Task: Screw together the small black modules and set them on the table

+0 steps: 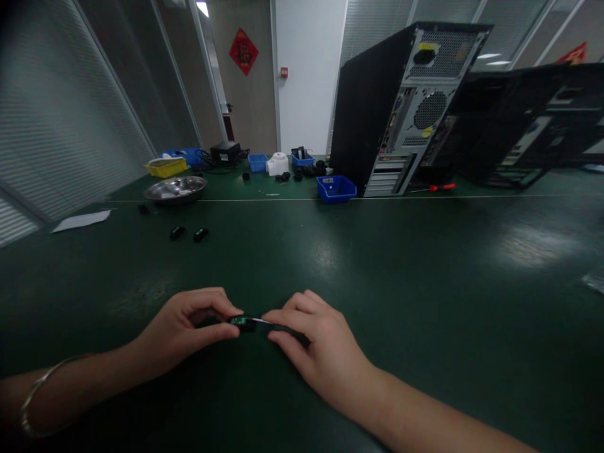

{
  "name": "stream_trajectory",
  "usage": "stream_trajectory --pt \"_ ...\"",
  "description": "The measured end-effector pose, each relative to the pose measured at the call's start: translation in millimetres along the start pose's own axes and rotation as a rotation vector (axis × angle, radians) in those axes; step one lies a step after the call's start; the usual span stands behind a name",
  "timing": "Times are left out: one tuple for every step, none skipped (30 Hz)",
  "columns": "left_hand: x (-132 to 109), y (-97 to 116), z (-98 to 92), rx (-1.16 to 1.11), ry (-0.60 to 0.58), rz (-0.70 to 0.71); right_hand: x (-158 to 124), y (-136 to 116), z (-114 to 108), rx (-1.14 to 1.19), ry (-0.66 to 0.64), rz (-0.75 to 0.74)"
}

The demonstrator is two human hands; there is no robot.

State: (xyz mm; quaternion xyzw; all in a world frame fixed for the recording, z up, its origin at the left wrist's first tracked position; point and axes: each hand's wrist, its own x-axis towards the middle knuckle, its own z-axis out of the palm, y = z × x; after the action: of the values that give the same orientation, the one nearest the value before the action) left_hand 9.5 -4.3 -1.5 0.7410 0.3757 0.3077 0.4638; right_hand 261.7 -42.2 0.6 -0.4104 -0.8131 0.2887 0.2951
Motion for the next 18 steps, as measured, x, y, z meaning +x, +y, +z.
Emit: stream_trajectory --pt "0.0 0.0 0.3 0.009 0.003 -0.001 -0.2 -0.3 0.2 -0.019 0.006 -0.001" --pt "-0.2 -0.1 0.6 0.026 0.011 0.002 -0.4 -0.7 0.4 -0.044 0.012 -0.003" --pt "-0.5 -0.2 0.9 0.048 0.019 0.01 -0.5 -1.3 0.6 -0.076 0.021 -0.007" --pt "-0.9 -0.4 1.1 0.074 0.03 0.023 -0.7 -2.0 0.8 -0.11 0.03 -0.013" --pt "-1.3 -0.4 1.2 0.099 0.04 0.039 -0.8 -2.8 0.9 -0.142 0.038 -0.021" --pt "-1.6 -0.3 1.3 0.118 0.047 0.054 -0.9 -3.5 0.9 -0.165 0.043 -0.027" --pt "-1.8 -0.1 1.2 0.129 0.052 0.066 -1.0 -4.1 0.9 -0.177 0.046 -0.028" --pt "-1.9 0.1 1.0 0.131 0.051 0.07 -0.9 -4.6 0.8 -0.175 0.048 -0.026" --pt "-1.8 0.3 0.8 0.124 0.046 0.067 -0.8 -4.9 0.5 -0.16 0.046 -0.02" --pt "-1.5 0.5 0.5 0.109 0.039 0.058 -0.6 -5.0 0.2 -0.135 0.04 -0.011" --pt "-1.0 0.5 0.3 0.088 0.032 0.047 -0.3 -4.9 -0.1 -0.107 0.035 -0.002" --pt "-0.4 0.4 0.2 0.061 0.026 0.036 0.0 -4.8 -0.5 -0.076 0.03 0.005" --pt "0.3 0.2 0.1 0.031 0.024 0.024 0.4 -4.6 -0.9 -0.043 0.026 0.012" --pt "1.0 0.0 0.2 -0.004 0.022 0.013 0.8 -4.5 -1.1 -0.011 0.023 0.019" --pt "1.6 -0.3 0.3 -0.038 0.022 0.004 1.1 -4.5 -1.3 0.021 0.022 0.026" --pt "2.1 -0.6 0.4 -0.068 0.021 -0.001 1.4 -4.8 -1.4 0.05 0.021 0.031" --pt "2.3 -0.8 0.5 -0.086 0.018 -0.006 1.6 -5.1 -1.5 0.075 0.018 0.036" --pt "2.3 -0.9 0.6 -0.092 0.016 -0.009 1.8 -5.6 -1.5 0.091 0.015 0.039"
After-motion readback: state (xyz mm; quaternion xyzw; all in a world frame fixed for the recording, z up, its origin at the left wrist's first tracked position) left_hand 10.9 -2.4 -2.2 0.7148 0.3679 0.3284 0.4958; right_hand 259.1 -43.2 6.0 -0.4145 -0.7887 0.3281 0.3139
